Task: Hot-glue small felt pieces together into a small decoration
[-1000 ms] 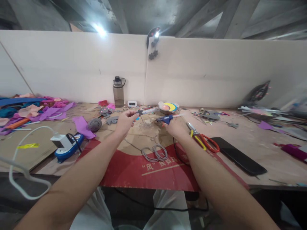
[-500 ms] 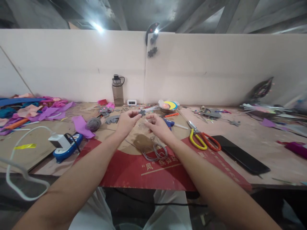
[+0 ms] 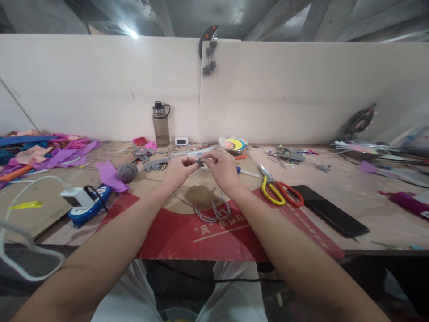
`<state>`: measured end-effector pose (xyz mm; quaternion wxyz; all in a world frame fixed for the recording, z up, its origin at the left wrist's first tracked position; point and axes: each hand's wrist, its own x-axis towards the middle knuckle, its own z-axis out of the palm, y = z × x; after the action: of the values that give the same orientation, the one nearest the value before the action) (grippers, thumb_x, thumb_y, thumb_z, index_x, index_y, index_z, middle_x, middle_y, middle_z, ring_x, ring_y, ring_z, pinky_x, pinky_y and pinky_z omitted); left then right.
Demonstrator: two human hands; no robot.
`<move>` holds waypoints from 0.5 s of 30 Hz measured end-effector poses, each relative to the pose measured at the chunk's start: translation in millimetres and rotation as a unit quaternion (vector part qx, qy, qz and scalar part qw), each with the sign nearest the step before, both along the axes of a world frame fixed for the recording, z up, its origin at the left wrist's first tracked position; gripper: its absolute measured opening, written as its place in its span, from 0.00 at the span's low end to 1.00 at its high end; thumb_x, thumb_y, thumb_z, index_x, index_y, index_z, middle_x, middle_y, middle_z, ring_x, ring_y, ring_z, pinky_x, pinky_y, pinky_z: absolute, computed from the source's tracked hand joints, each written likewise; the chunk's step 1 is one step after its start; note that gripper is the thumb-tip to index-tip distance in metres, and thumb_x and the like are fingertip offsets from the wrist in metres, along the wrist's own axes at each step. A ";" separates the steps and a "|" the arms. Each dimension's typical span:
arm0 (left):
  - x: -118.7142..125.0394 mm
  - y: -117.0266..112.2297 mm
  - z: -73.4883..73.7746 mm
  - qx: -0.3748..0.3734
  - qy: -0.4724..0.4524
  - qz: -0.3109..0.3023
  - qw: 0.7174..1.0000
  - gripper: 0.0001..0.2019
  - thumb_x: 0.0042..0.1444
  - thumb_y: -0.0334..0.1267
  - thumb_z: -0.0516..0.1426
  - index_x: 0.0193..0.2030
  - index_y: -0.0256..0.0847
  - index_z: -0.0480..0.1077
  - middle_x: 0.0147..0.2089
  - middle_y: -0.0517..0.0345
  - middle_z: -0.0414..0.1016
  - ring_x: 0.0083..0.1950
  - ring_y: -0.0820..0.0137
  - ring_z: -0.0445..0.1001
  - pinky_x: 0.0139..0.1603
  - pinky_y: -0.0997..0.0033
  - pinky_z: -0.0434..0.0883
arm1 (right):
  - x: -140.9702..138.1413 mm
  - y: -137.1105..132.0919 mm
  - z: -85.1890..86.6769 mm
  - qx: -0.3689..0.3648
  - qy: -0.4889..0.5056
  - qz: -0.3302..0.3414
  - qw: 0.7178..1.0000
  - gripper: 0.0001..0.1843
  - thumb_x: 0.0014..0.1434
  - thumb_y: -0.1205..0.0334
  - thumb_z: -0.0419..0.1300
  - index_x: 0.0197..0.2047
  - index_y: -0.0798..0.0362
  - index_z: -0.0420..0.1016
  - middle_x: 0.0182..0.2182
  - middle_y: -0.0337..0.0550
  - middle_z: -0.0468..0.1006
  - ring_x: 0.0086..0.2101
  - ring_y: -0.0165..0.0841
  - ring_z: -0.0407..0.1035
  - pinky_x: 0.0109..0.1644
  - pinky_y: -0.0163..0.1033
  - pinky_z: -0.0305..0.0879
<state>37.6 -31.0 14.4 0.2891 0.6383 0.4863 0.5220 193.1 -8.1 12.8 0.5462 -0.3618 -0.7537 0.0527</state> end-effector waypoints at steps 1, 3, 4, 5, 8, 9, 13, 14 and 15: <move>-0.2 0.2 -0.3 -0.001 0.003 0.000 1.000 0.04 0.44 0.38 0.61 0.27 0.41 0.74 0.24 0.60 0.71 0.22 0.77 0.61 0.20 0.79 0.56 | 0.6 1.0 -0.1 0.000 0.001 -0.003 1.000 0.08 0.54 0.59 0.59 0.30 0.52 0.77 0.26 0.41 0.71 0.30 0.32 0.65 0.37 0.38 0.61; -0.6 0.7 -0.9 -0.001 0.013 -0.001 1.000 0.05 0.44 0.39 0.61 0.27 0.41 0.73 0.24 0.60 0.71 0.22 0.77 0.61 0.20 0.79 0.56 | 1.7 2.7 -0.5 -0.004 0.002 -0.007 1.000 0.07 0.53 0.59 0.59 0.30 0.52 0.77 0.27 0.41 0.72 0.31 0.33 0.65 0.37 0.38 0.61; -0.7 1.0 -1.2 0.000 0.017 -0.002 1.000 0.05 0.44 0.39 0.61 0.27 0.41 0.73 0.24 0.60 0.71 0.22 0.78 0.61 0.20 0.79 0.56 | 2.2 3.4 -1.0 -0.007 0.004 -0.007 1.000 0.07 0.53 0.59 0.60 0.31 0.52 0.77 0.27 0.42 0.72 0.31 0.33 0.66 0.38 0.38 0.61; -0.8 1.2 -1.5 0.000 0.021 -0.005 1.000 0.05 0.45 0.39 0.61 0.27 0.40 0.73 0.24 0.60 0.71 0.21 0.78 0.60 0.20 0.78 0.56 | 2.5 4.1 -1.6 -0.011 0.008 -0.006 1.000 0.08 0.52 0.58 0.60 0.31 0.52 0.77 0.27 0.42 0.73 0.31 0.33 0.66 0.38 0.38 0.61; -1.1 2.0 -2.2 -0.008 0.016 -0.021 1.000 0.07 0.45 0.41 0.60 0.29 0.40 0.73 0.23 0.62 0.69 0.20 0.79 0.59 0.20 0.78 0.56 | 2.6 5.6 -3.6 -0.035 0.030 0.011 0.999 0.09 0.52 0.57 0.60 0.32 0.52 0.78 0.28 0.42 0.75 0.31 0.32 0.66 0.37 0.38 0.61; -1.2 2.3 -2.4 -0.015 0.010 -0.025 1.000 0.08 0.45 0.41 0.60 0.30 0.40 0.73 0.22 0.63 0.68 0.19 0.79 0.58 0.19 0.77 0.55 | 2.3 5.9 -4.2 -0.046 0.040 0.018 0.998 0.09 0.52 0.57 0.60 0.32 0.52 0.78 0.29 0.42 0.76 0.31 0.32 0.66 0.36 0.37 0.61; -1.6 3.3 -2.9 -0.037 -0.023 -0.039 0.998 0.08 0.46 0.43 0.59 0.29 0.40 0.73 0.19 0.64 0.63 0.18 0.79 0.56 0.19 0.76 0.54 | 0.5 5.3 -4.9 -0.076 0.069 0.030 0.994 0.09 0.51 0.57 0.61 0.32 0.53 0.78 0.30 0.42 0.77 0.30 0.30 0.66 0.35 0.36 0.60; -1.7 3.5 -3.0 -0.040 -0.030 -0.043 0.998 0.08 0.46 0.42 0.59 0.29 0.40 0.72 0.18 0.64 0.62 0.18 0.79 0.57 0.19 0.76 0.54 | 0.1 4.8 -4.6 -0.081 0.073 0.032 0.994 0.10 0.51 0.57 0.61 0.32 0.53 0.78 0.30 0.42 0.77 0.29 0.30 0.66 0.34 0.35 0.60; -1.8 3.7 -3.2 -0.043 -0.037 -0.047 0.997 0.08 0.46 0.42 0.60 0.28 0.40 0.72 0.18 0.64 0.62 0.18 0.79 0.57 0.19 0.76 0.54 | -0.2 4.1 -4.0 -0.085 0.076 0.035 0.993 0.10 0.50 0.57 0.61 0.32 0.53 0.78 0.30 0.42 0.77 0.29 0.30 0.65 0.33 0.35 0.59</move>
<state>35.9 -27.3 11.3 0.3578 0.6279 0.4668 0.5098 192.9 -4.0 8.9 0.5669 -0.3756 -0.7147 0.1634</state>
